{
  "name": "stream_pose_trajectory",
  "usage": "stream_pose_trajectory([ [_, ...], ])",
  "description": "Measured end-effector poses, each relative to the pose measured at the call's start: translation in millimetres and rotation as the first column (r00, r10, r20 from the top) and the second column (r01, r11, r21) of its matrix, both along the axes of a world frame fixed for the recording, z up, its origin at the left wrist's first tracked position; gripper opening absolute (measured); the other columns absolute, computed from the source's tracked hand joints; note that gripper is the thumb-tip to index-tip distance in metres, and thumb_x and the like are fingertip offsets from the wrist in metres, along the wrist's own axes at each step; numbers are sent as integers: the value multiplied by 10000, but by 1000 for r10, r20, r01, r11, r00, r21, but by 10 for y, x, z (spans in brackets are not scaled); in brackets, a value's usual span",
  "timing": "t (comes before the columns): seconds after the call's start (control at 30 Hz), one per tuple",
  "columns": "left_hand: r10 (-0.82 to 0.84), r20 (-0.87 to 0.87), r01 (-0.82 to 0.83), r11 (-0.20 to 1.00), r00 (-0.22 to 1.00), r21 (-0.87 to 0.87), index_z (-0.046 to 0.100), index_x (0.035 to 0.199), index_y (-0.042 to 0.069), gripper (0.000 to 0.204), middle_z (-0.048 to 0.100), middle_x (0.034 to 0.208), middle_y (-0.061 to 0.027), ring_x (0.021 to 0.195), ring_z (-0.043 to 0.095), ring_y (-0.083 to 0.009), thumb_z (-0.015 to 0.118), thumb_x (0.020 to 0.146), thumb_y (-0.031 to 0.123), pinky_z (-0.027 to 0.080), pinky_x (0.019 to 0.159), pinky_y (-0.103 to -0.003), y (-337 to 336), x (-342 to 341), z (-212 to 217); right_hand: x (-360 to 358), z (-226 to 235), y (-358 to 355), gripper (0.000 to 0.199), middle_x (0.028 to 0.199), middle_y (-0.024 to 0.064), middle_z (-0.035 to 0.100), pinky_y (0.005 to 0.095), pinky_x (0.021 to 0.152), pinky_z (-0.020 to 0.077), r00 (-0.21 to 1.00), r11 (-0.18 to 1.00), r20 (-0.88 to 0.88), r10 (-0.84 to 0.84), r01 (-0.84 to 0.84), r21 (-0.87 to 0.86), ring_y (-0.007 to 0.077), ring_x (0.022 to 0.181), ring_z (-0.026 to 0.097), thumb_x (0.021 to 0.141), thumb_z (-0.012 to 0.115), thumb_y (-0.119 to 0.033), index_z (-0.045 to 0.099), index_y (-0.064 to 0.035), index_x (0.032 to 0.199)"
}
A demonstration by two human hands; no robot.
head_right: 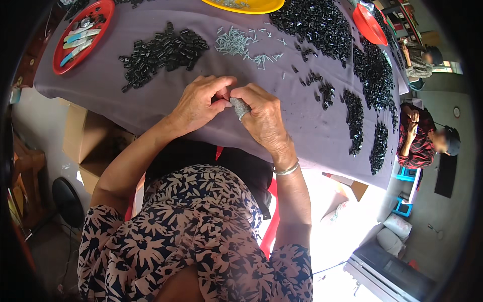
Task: Assembling small black plastic components by inserting silver metal pins.
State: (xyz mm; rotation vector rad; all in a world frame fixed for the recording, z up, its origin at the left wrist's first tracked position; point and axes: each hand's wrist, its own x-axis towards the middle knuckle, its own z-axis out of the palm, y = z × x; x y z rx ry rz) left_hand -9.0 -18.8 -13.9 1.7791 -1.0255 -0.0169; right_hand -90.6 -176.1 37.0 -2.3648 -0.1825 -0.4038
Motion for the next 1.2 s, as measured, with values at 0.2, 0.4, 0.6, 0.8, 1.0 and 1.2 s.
stream_pose_trajectory([
  [0.2,18,82,-17,1000,996,-12,609,1128,49,428,669,814,-47,788,633,-229,719,719,-2,453,778,-372,-17,-6,12,-11,-6,21,236,825,89,637,316,631,503,999,981,40,28,-20,-194,242,695,640,751,683,82,668,-34,956],
  [0.4,-19,-11,19,999,1000,-42,607,1147,25,455,668,837,-73,808,644,-234,732,711,1,492,766,-373,-6,-8,51,-3,-7,-24,205,814,76,637,293,619,501,997,999,-76,21,-23,-24,176,676,635,780,674,87,672,-20,955],
  [0.6,-55,-61,54,998,997,-18,601,1176,28,491,665,790,-69,777,645,-237,745,706,10,516,719,-365,15,28,20,-12,23,-22,146,762,83,638,339,592,496,995,998,-76,60,-58,37,239,661,623,788,714,40,672,-30,909],
  [0.8,-58,-57,56,998,997,-32,605,1178,45,490,661,782,-54,760,635,-249,758,713,34,495,746,-381,-18,16,10,97,171,-85,94,747,22,659,237,558,483,845,943,-532,-42,210,260,83,594,577,848,714,-69,687,-20,924],
  [1.0,-74,-57,65,988,996,-143,591,1236,42,538,669,836,-77,773,646,-245,719,717,-15,518,741,-366,-44,-17,66,287,212,-292,166,761,5,623,209,527,457,580,896,-804,133,276,347,63,627,547,843,727,-158,683,-31,941],
  [1.2,-118,-185,108,992,976,-64,583,1258,37,575,656,828,-82,749,648,-214,715,706,-54,527,699,-325,50,3,65,297,209,-192,191,849,39,640,237,572,495,547,858,-814,194,308,411,106,730,583,839,706,-152,672,1,948],
])
